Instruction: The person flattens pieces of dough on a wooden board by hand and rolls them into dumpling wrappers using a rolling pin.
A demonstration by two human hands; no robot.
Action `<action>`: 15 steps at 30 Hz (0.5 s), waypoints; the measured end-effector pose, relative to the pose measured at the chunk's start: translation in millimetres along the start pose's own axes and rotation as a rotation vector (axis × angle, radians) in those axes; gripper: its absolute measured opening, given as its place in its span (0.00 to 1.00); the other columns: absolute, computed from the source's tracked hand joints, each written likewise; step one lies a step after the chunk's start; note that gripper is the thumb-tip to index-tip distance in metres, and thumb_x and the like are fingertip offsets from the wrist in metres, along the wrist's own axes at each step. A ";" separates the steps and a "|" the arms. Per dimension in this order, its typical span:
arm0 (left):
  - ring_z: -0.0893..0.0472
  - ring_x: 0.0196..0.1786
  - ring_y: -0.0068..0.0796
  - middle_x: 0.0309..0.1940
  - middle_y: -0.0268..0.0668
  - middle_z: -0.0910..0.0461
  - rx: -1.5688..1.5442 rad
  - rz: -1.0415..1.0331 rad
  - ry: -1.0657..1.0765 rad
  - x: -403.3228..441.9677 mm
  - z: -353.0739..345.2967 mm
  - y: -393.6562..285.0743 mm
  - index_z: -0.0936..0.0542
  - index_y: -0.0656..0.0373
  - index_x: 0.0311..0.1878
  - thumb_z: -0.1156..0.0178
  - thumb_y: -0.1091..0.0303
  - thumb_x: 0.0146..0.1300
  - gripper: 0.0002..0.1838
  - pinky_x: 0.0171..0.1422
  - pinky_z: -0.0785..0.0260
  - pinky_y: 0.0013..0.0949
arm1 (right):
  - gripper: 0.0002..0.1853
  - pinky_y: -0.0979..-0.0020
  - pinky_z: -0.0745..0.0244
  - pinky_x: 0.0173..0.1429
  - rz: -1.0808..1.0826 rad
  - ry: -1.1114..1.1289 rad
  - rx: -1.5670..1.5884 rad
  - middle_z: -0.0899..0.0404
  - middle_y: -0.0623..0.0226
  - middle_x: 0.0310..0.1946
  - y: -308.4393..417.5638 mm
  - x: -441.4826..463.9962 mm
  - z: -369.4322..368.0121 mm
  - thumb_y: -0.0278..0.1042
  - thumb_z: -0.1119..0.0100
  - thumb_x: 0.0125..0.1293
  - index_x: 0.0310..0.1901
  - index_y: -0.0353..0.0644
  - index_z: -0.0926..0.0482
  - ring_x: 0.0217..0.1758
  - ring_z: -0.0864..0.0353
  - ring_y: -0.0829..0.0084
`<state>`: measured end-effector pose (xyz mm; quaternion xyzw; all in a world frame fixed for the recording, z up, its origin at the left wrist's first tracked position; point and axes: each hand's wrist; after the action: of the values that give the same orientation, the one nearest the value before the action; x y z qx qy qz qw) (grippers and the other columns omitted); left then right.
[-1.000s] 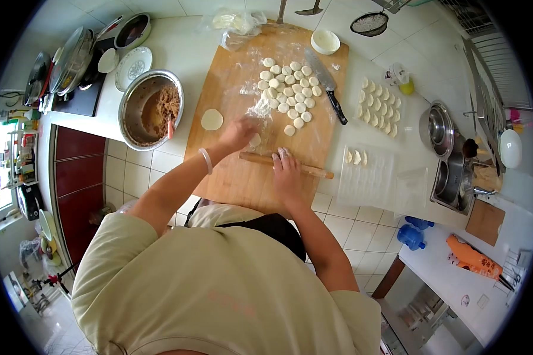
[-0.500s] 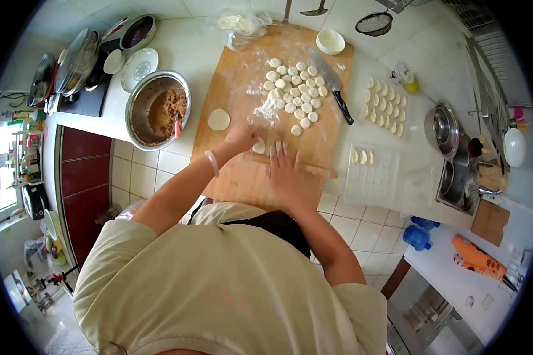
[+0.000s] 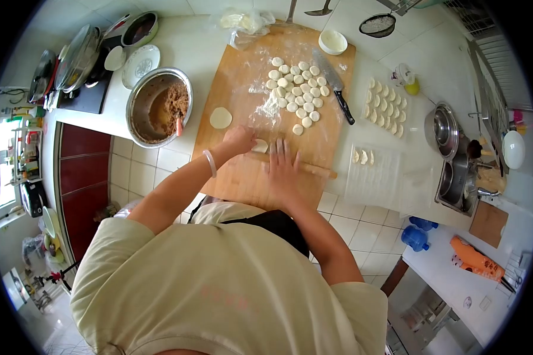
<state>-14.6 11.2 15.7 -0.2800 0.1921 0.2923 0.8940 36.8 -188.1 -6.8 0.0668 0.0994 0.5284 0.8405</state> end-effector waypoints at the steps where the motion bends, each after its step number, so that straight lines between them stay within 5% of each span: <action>1: 0.16 0.50 0.42 0.48 0.40 0.15 0.088 -0.097 0.006 -4.8 -0.2 0.0 0.14 0.52 0.45 0.36 0.61 0.60 0.12 0.52 0.22 0.42 | 0.33 0.31 0.65 0.77 -0.003 -0.049 -0.024 0.45 0.56 0.77 -1.3 14.6 4.0 0.53 0.52 0.73 0.72 0.40 0.37 0.82 0.53 0.57; 5: 0.16 0.50 0.44 0.47 0.41 0.15 0.139 -0.066 0.079 9.8 13.0 -20.5 0.14 0.54 0.46 0.39 0.59 0.62 0.14 0.52 0.23 0.45 | 0.36 0.33 0.66 0.78 -0.018 -0.119 -0.093 0.48 0.56 0.78 -15.1 62.5 -1.0 0.54 0.50 0.72 0.74 0.40 0.41 0.83 0.54 0.57; 12: 0.15 0.51 0.42 0.46 0.41 0.14 0.010 -0.008 0.001 4.6 2.3 10.8 0.14 0.55 0.46 0.38 0.61 0.62 0.13 0.51 0.22 0.43 | 0.35 0.34 0.64 0.78 0.008 0.076 -0.001 0.45 0.55 0.77 6.9 -1.2 4.5 0.54 0.51 0.73 0.73 0.39 0.39 0.82 0.53 0.57; 15: 0.15 0.49 0.44 0.45 0.42 0.14 0.110 -0.047 0.068 -1.6 10.2 -0.9 0.15 0.56 0.44 0.38 0.62 0.62 0.12 0.51 0.22 0.44 | 0.37 0.33 0.64 0.78 0.001 -0.088 -0.055 0.46 0.55 0.77 5.1 37.0 4.6 0.55 0.50 0.72 0.74 0.39 0.41 0.82 0.53 0.57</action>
<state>-13.4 16.2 24.8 -0.2449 0.2316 0.2507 0.9075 49.0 -152.6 -4.8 0.0668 0.0480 0.5279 0.8453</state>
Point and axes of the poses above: each hand's wrist, its own x-axis towards the middle knuckle, its own z-axis out of the back of the hand, y = z × x
